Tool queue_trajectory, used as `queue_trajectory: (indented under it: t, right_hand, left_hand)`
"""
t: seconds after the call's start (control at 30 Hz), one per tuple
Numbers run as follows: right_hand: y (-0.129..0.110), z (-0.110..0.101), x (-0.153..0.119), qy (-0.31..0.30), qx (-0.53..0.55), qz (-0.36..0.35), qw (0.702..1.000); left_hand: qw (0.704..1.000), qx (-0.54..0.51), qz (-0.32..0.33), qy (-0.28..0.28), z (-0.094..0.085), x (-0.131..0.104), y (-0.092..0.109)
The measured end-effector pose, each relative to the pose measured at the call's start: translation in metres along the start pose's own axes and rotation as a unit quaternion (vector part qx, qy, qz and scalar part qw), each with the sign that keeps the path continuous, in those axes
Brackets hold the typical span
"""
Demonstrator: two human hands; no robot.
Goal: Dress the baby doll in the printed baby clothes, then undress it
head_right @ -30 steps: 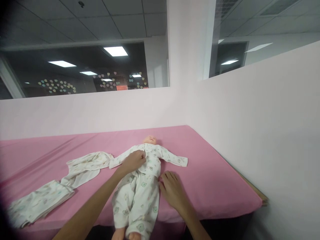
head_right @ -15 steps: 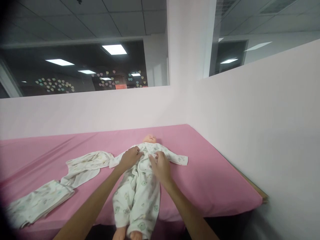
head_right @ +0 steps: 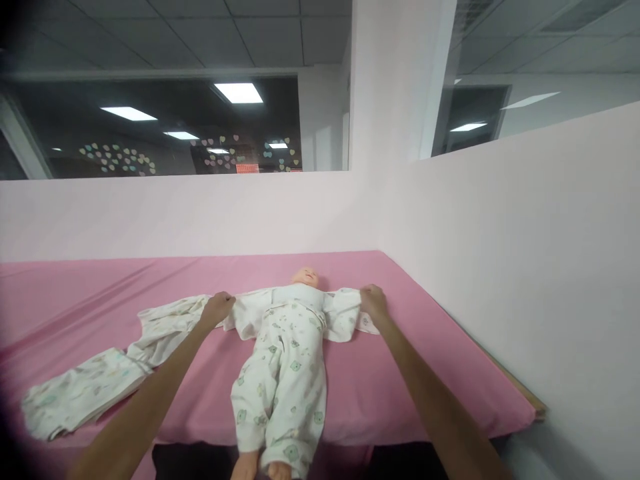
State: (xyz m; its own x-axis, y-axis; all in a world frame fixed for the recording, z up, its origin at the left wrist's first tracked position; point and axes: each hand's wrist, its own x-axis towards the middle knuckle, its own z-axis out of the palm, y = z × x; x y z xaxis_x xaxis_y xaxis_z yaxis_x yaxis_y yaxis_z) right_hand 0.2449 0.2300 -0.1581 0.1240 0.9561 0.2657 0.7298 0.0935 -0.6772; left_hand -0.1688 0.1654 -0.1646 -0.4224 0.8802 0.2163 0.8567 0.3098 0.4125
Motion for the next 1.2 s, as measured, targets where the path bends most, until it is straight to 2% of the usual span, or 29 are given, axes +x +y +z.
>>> queue_trajectory:
  t: [0.1,0.2,0.27,0.33,0.47,0.53,0.63,0.77,0.93,1.07,1.2]
  right_hand:
    - [0.028,-0.012,0.000,0.002,-0.064,0.027,0.998]
    - [0.023,-0.004,-0.008,0.012,-0.113,-0.016,0.993]
    - [-0.001,0.009,-0.011,0.025,-0.130,-0.071,0.989]
    - [-0.038,0.026,-0.011,0.023,-0.137,-0.134,0.981]
    - [-0.120,0.069,-0.010,-0.067,-0.144,-0.273,0.949]
    - [-0.152,0.093,-0.011,-0.116,-0.170,-0.321,0.924]
    - [-0.179,0.126,-0.015,-0.177,-0.232,-0.349,0.890]
    - [-0.187,0.155,-0.014,-0.228,-0.303,-0.334,0.863]
    - [-0.188,0.171,-0.013,-0.207,-0.352,-0.297,0.863]
    - [-0.191,0.170,-0.014,-0.193,-0.372,-0.284,0.862]
    - [-0.191,0.154,-0.007,-0.206,-0.365,-0.283,0.863]
  left_hand:
    - [0.999,0.012,-0.028,-0.014,0.011,0.000,-0.015]
    - [0.999,0.019,-0.030,0.013,0.022,-0.003,-0.004]
    - [0.999,0.021,-0.006,0.045,0.029,-0.004,0.015]
    - [0.998,0.020,0.029,0.060,0.037,-0.004,0.038]
    - [0.996,0.026,0.062,0.053,0.055,-0.006,0.074]
    - [0.997,0.030,0.050,0.055,0.060,-0.008,0.078]
    - [0.997,0.033,0.041,0.051,0.062,-0.011,0.070]
    - [0.998,0.029,0.051,0.038,0.058,-0.011,0.053]
    - [0.998,0.013,0.055,0.040,0.056,-0.011,0.047]
    - [0.998,0.001,0.031,0.052,0.058,-0.012,0.046]
    - [0.998,-0.004,-0.001,0.065,0.060,-0.009,0.039]
